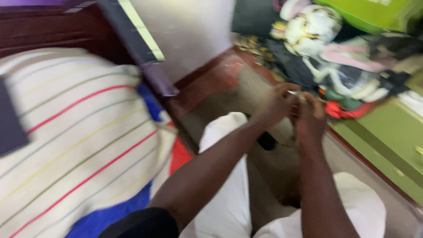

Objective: The person sits on the floor and organizes a cluttered collection of footwear and bags. They move a green bag and a patterned cloth aside, then pick up and place down various shoes, sandals, and a backpack one by one.

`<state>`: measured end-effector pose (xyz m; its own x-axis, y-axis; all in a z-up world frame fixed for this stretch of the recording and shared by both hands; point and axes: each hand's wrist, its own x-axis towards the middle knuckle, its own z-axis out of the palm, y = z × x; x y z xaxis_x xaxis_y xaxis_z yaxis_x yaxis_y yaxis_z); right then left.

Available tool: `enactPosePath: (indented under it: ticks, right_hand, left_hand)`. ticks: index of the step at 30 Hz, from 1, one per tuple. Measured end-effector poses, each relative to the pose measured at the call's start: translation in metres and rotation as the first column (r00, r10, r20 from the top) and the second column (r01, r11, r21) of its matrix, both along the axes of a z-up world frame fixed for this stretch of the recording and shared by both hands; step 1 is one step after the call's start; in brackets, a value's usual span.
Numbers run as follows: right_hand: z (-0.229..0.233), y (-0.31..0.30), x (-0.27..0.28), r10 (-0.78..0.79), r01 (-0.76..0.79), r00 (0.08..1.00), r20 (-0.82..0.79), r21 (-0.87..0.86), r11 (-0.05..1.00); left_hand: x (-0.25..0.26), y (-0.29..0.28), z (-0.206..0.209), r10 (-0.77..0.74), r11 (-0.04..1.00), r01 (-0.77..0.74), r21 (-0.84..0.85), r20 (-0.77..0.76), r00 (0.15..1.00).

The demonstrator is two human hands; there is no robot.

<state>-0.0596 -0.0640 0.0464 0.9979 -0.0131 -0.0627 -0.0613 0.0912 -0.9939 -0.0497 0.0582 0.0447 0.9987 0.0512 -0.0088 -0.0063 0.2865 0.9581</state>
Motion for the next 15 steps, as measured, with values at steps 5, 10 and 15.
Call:
enactPosePath:
  ticks: [5,10,15]
  right_hand:
    - [-0.055,-0.029,0.039,-0.087,0.09,0.995,-0.038,0.077,0.993]
    - [-0.113,-0.058,0.069,-0.164,0.171,0.967,-0.196,0.019,0.985]
    - [-0.197,-0.068,0.09,-0.197,0.212,0.949,-0.247,0.033,0.977]
  left_hand:
    - [0.036,-0.001,-0.017,0.041,0.951,-0.059,0.302,0.064,0.997]
    - [0.076,0.004,-0.024,0.078,0.924,-0.053,0.379,-0.051,0.996]
    - [0.119,0.001,-0.055,0.079,0.95,-0.062,0.305,-0.043,0.996]
